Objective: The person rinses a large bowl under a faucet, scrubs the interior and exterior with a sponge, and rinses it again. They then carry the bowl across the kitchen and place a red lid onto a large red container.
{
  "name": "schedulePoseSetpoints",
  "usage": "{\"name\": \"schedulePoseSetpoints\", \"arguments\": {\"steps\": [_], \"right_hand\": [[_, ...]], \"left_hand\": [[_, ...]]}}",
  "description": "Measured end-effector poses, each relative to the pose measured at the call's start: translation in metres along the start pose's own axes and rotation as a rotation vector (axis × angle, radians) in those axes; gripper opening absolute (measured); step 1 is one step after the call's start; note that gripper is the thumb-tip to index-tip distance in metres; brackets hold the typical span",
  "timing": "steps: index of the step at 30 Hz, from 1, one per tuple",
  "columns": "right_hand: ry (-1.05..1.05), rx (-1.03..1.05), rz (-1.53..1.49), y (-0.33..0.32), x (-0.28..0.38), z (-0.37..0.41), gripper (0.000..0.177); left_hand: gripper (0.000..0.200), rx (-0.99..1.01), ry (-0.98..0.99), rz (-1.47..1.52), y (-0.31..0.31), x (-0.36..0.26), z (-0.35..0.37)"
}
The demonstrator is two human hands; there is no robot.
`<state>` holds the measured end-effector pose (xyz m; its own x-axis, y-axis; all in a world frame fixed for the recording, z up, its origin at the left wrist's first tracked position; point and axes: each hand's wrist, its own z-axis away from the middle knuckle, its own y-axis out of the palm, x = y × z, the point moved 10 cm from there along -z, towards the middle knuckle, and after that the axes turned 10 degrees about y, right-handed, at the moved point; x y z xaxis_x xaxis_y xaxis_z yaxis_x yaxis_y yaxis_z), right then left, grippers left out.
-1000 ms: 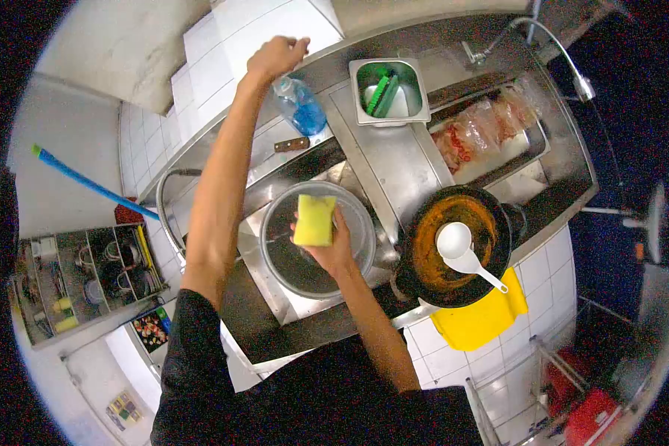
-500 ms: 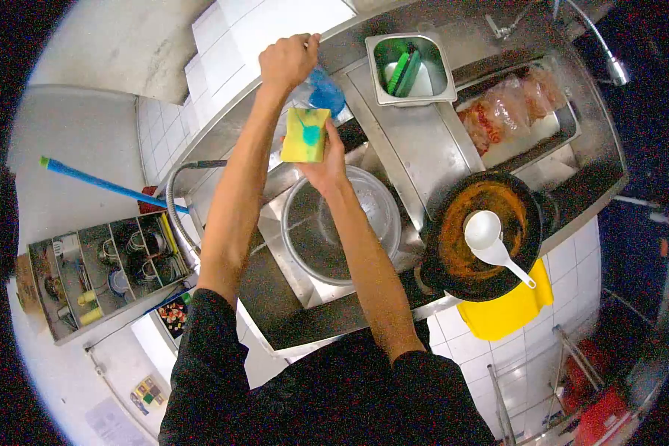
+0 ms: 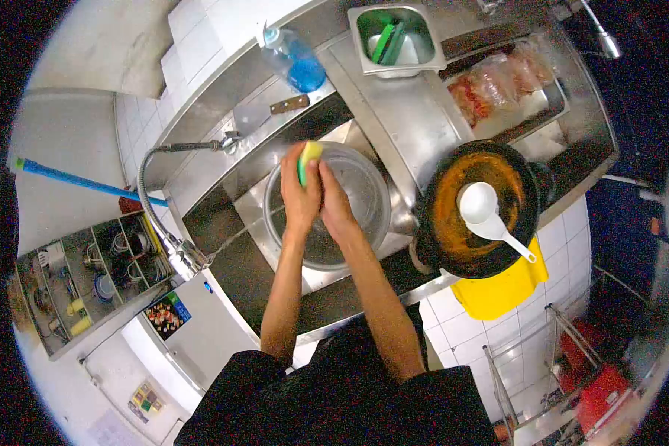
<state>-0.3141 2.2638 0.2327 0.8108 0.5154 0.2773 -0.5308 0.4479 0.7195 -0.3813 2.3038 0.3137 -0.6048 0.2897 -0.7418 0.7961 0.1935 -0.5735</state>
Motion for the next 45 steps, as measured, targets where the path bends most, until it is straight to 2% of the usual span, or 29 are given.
{"name": "schedulePoseSetpoints", "arguments": {"steps": [2,3,5,7,9,10,12,15,17,19,21,22,23,25,27,29,30,32,33,35,36,37,38,40,41,42,43,44,45], "right_hand": [[0.028,0.041,0.162,-0.022,-0.026,0.017,0.041],[0.047,0.089,0.327,-0.035,-0.04,0.025,0.04],[-0.057,-0.025,0.686,-0.097,-0.056,0.029,0.038],[-0.344,-0.53,1.206,-0.131,-0.023,0.06,0.029],[-0.624,-0.845,1.532,-0.131,0.002,0.08,0.029],[-0.611,-0.84,1.54,-0.133,-0.002,0.073,0.029],[-0.783,-0.921,1.335,-0.139,0.004,0.073,0.035],[-0.766,-1.006,1.272,-0.155,-0.001,0.052,0.039],[-0.745,-1.08,1.297,-0.164,0.002,0.042,0.035],[-0.736,-1.164,1.32,-0.175,0.003,0.04,0.031],[-0.738,-0.987,1.366,-0.17,-0.004,0.025,0.024],[-0.588,-0.951,1.364,-0.174,-0.014,0.02,0.026],[-0.585,-0.948,1.367,-0.171,-0.02,0.018,0.026],[-0.475,-0.87,1.376,-0.168,-0.038,0.005,0.029],[-0.451,-0.932,1.465,-0.169,-0.047,-0.007,0.03],[-0.299,-0.999,1.293,-0.198,-0.064,-0.023,0.033],[-0.289,-1.001,1.29,-0.194,-0.064,-0.024,0.033],[-0.192,-1.043,1.311,-0.192,-0.063,-0.023,0.034],[-0.193,-1.046,1.312,-0.185,-0.061,-0.018,0.034],[-0.726,-1.104,1.488,-0.126,-0.04,0.013,0.037],[-0.724,-1.108,1.491,-0.114,-0.041,0.015,0.037],[-0.745,-0.899,1.435,-0.094,-0.05,0.008,0.037],[-0.759,-0.694,1.372,-0.073,-0.061,0.001,0.037],[-0.321,-0.207,0.678,-0.059,-0.105,-0.049,0.039],[-0.129,-0.016,0.38,-0.043,-0.127,-0.068,0.042],[0.058,0.174,0.076,-0.022,-0.149,-0.081,0.045],[0.003,0.33,0.141,0.005,-0.154,-0.086,0.051],[0.134,0.221,0.26,0.002,-0.18,-0.086,0.053],[0.262,0.106,0.378,0.006,-0.196,-0.075,0.055]], "left_hand": [[0.032,-0.04,-0.091,0.025,-0.005,0.049,0.036],[0.033,-0.081,-0.303,0.112,-0.011,0.091,0.061],[0.037,-0.164,-0.733,0.248,-0.021,0.147,0.109],[0.041,-0.309,-0.916,0.396,-0.027,0.18,0.138],[0.043,-0.42,-0.929,0.396,-0.033,0.193,0.146],[0.046,-0.526,-0.921,0.392,-0.044,0.196,0.149],[0.047,-0.532,-0.953,0.514,-0.048,0.197,0.151],[0.048,-0.574,-0.993,0.646,-0.051,0.209,0.16],[0.042,-0.621,-0.77,0.645,-0.062,0.21,0.15],[0.041,-0.603,-0.712,0.693,-0.064,0.203,0.141],[0.043,-0.389,-0.56,0.477,-0.073,0.18,0.121],[0.045,-0.358,-0.597,0.541,-0.071,0.185,0.123],[0.045,-0.361,-0.6,0.539,-0.071,0.19,0.125],[0.052,-0.439,-0.765,0.261,-0.086,0.206,0.139],[0.058,-0.387,-0.703,0.226,-0.09,0.206,0.129],[0.058,-0.415,-0.732,0.116,-0.093,0.208,0.128],[0.054,-0.361,-0.732,0.243,-0.085,0.211,0.126],[0.055,-0.299,-0.669,0.217,-0.085,0.212,0.123],[0.056,-0.25,-0.597,0.198,-0.082,0.209,0.116],[0.047,-0.25,-0.528,0.346,-0.074,0.19,0.107],[0.042,-0.202,-0.586,0.423,-0.065,0.185,0.114],[0.038,-0.151,-0.649,0.5,-0.055,0.176,0.121],[0.033,-0.156,-0.569,0.47,-0.053,0.154,0.12],[0.032,0.021,-0.376,0.469,-0.038,0.135,0.128],[0.034,0.178,-0.259,0.312,-0.035,0.113,0.12],[0.035,0.126,-0.234,0.25,-0.043,0.116,0.116],[0.035,0.074,-0.207,0.189,-0.05,0.122,0.111],[0.037,-0.088,-0.149,0.037,-0.066,0.131,0.099],[0.04,-0.092,-0.298,0.168,-0.074,0.155,0.093]]}}
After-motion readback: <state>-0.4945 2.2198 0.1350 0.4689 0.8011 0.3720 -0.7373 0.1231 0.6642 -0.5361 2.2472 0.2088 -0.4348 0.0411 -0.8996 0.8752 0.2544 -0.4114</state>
